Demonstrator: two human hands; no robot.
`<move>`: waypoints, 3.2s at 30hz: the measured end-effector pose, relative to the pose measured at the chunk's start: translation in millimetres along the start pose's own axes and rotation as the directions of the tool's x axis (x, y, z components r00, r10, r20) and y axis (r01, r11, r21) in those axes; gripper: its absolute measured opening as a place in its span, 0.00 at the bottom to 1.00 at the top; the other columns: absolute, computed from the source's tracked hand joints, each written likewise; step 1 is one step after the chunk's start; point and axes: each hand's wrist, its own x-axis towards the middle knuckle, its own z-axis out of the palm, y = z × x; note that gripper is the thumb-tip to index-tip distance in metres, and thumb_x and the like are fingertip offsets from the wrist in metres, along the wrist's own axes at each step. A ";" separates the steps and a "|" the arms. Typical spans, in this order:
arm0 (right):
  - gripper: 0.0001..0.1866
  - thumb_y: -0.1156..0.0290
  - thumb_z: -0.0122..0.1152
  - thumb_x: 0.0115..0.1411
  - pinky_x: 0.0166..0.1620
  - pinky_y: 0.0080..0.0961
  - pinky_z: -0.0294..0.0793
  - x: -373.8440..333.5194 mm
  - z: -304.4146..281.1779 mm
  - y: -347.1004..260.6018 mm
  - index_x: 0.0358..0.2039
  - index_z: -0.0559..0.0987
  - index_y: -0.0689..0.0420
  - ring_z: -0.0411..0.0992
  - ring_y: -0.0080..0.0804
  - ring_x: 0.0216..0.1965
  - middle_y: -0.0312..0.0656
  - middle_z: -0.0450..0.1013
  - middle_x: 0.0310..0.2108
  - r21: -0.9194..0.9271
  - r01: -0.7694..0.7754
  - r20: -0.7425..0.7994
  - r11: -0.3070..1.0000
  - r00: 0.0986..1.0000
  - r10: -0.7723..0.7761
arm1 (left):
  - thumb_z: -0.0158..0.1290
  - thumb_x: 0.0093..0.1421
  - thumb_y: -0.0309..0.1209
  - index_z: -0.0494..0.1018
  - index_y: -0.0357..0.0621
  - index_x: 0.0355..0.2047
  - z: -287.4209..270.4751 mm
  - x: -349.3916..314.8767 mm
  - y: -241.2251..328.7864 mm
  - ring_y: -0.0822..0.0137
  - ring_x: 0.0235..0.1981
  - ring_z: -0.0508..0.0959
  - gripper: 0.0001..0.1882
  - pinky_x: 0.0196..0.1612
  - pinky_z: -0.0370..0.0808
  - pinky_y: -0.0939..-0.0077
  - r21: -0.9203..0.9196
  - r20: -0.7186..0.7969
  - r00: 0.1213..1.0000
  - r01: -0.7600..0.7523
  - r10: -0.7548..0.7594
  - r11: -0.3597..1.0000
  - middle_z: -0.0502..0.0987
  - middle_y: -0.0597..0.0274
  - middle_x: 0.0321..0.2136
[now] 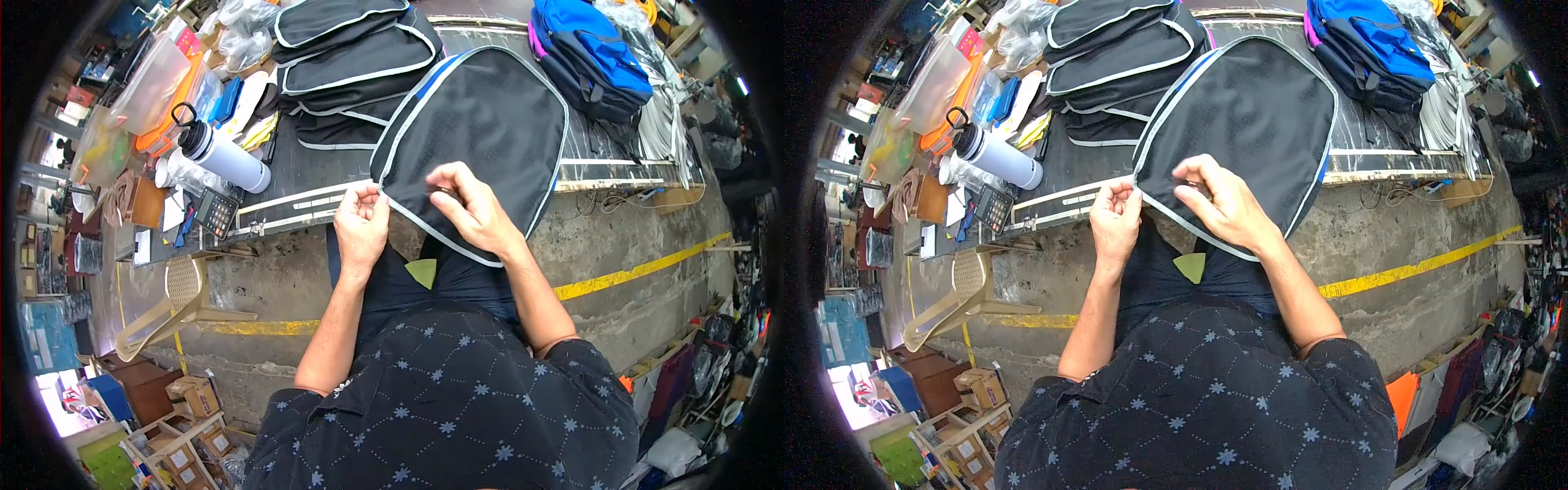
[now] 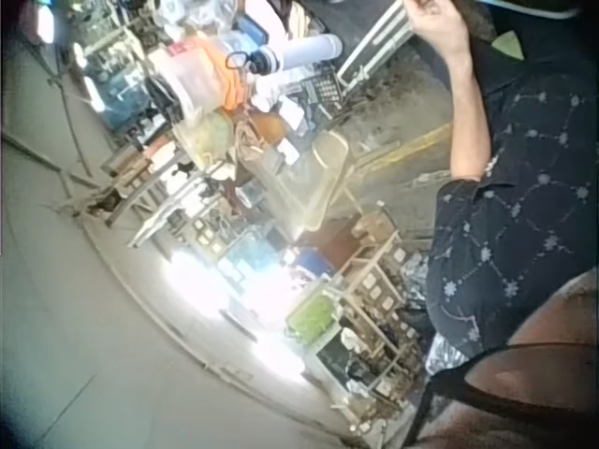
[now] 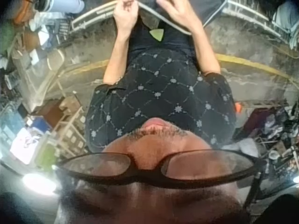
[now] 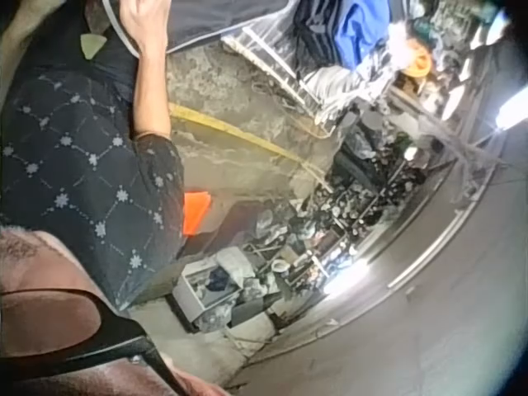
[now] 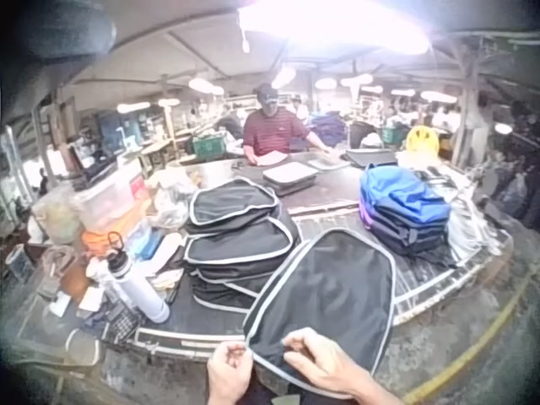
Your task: Inspecting and trimming loose threads from manufactured bag components using a small nipping tool.
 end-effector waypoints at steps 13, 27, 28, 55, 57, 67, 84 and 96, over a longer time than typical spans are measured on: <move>0.11 0.71 0.64 0.74 0.46 0.18 0.75 108.1 41.1 78.7 0.53 0.77 0.61 0.73 0.17 0.40 0.31 0.77 0.40 0.285 -0.050 0.038 0.957 0.998 0.041 | 0.64 0.68 0.26 0.79 0.38 0.49 -2.4 13.4 4.9 0.82 0.24 0.74 0.11 0.30 0.72 0.87 -0.539 0.434 0.834 0.544 -0.342 0.643 0.81 0.69 0.33; 0.12 0.73 0.74 0.65 0.39 0.20 0.76 45.1 -0.6 27.7 0.44 0.81 0.64 0.75 0.16 0.36 0.34 0.80 0.33 0.067 0.027 0.225 0.997 0.973 -0.041 | 0.65 0.68 0.28 0.80 0.33 0.52 -3.3 -2.0 14.9 0.84 0.26 0.71 0.16 0.31 0.67 0.88 -0.480 0.331 0.909 0.393 -0.253 0.784 0.81 0.70 0.34; 0.12 0.72 0.74 0.66 0.40 0.21 0.77 46.8 -0.5 27.5 0.43 0.81 0.64 0.76 0.18 0.36 0.36 0.81 0.33 0.039 0.048 0.238 0.998 0.970 -0.056 | 0.65 0.68 0.28 0.80 0.33 0.52 -2.3 -1.6 16.0 0.84 0.27 0.71 0.16 0.31 0.67 0.88 -0.453 0.320 0.916 0.371 -0.241 0.810 0.81 0.71 0.34; 0.24 0.57 0.78 0.57 0.38 0.33 0.76 85.2 -28.2 64.6 0.36 0.74 0.62 0.73 0.31 0.30 0.42 0.73 0.26 -0.180 -0.238 -0.384 0.954 0.910 0.155 | 0.64 0.62 0.18 0.86 0.37 0.40 35.2 -42.9 42.7 0.83 0.23 0.69 0.08 0.26 0.64 0.85 0.079 0.397 0.892 -0.267 0.216 0.960 0.81 0.68 0.33; 0.21 0.62 0.77 0.58 0.36 0.28 0.72 84.8 -18.9 54.8 0.35 0.72 0.60 0.68 0.24 0.30 0.36 0.69 0.27 -0.170 -0.254 -0.372 0.952 0.911 0.177 | 0.64 0.61 0.18 0.86 0.37 0.40 33.1 -43.0 38.8 0.82 0.22 0.69 0.08 0.25 0.64 0.83 0.095 0.389 0.886 -0.309 0.251 0.946 0.81 0.67 0.32; 0.14 0.81 0.65 0.63 0.38 0.17 0.67 76.2 -65.0 0.6 0.34 0.67 0.53 0.66 0.16 0.34 0.30 0.68 0.33 0.032 0.184 -0.498 0.982 0.855 -0.144 | 0.65 0.56 0.16 0.82 0.38 0.40 32.0 -61.1 58.1 0.72 0.24 0.74 0.11 0.29 0.71 0.78 -0.007 0.278 0.729 -0.650 0.626 0.760 0.80 0.60 0.33; 0.17 0.83 0.64 0.64 0.41 0.17 0.64 33.8 -35.0 -39.1 0.35 0.64 0.49 0.63 0.16 0.34 0.28 0.66 0.33 0.330 0.221 -0.495 0.918 0.868 -0.031 | 0.64 0.61 0.28 0.78 0.35 0.54 -24.2 -39.0 -75.4 0.42 0.54 0.80 0.20 0.60 0.76 0.56 0.377 0.242 0.850 -0.527 0.468 0.762 0.81 0.45 0.51; 0.17 0.82 0.66 0.66 0.42 0.17 0.66 21.6 -15.6 -42.8 0.37 0.65 0.51 0.66 0.17 0.36 0.29 0.67 0.35 0.417 0.234 -0.439 0.878 0.898 -0.031 | 0.69 0.60 0.27 0.66 0.38 0.70 -34.6 -58.2 -136.1 0.48 0.69 0.72 0.39 0.71 0.69 0.54 0.380 0.217 0.896 -0.443 0.388 0.812 0.73 0.44 0.66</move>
